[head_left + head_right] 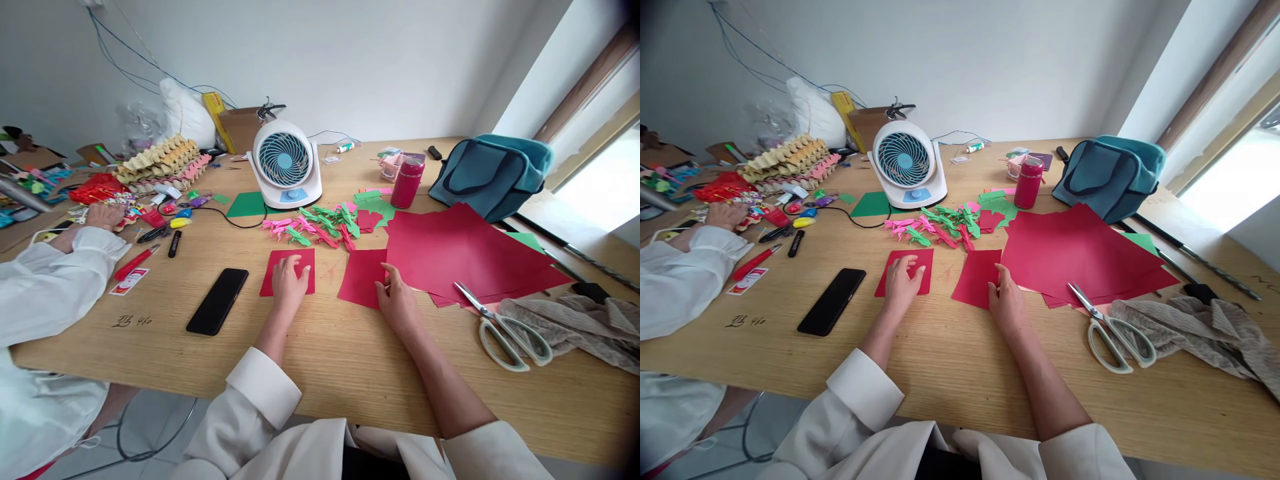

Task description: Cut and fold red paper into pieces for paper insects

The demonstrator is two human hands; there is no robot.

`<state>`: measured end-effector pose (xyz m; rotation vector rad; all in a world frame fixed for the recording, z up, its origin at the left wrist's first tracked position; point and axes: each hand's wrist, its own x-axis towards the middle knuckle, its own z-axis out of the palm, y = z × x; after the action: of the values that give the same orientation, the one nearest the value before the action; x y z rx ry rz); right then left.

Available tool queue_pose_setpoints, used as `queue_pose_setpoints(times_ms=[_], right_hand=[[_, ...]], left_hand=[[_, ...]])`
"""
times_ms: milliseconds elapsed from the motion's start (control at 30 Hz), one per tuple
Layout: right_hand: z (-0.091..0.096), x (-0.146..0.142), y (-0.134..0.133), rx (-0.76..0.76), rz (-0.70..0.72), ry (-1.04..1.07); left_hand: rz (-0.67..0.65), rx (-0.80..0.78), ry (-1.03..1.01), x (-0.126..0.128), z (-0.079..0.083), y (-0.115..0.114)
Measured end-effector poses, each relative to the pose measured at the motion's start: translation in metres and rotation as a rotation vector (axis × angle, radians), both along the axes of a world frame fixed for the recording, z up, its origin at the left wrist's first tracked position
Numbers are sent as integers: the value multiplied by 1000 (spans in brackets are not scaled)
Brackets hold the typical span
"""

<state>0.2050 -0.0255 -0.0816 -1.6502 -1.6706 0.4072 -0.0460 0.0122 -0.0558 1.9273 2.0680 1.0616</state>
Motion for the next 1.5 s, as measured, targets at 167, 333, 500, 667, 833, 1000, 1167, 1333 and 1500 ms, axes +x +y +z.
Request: queue_pose_setpoints(times_ms=[167, 333, 500, 667, 833, 1000, 1167, 1333, 1500], right_hand=[[0, -3, 0, -45, 4, -61], [2, -3, 0, -51, 7, -71], [1, -2, 1, -27, 4, -49], [1, -3, 1, 29, 2, -21], [1, -4, 1, 20, 8, -32], [3, -5, 0, -9, 14, -46], [5, -6, 1, -10, 13, -54], [5, -6, 1, -18, 7, -63], [3, -5, 1, -4, 16, -78]], left_hand=[[95, -179, 252, 17, 0, -3], [134, -205, 339, 25, 0, -4], [132, -180, 306, 14, 3, -1], [298, -222, 273, -6, 12, 0], [392, -360, 263, -12, 17, 2], [434, -463, 209, -12, 23, 7], [408, -444, 156, -10, 26, 7], [408, -446, 191, -10, 26, 6], [419, -448, 242, -10, 22, 7]])
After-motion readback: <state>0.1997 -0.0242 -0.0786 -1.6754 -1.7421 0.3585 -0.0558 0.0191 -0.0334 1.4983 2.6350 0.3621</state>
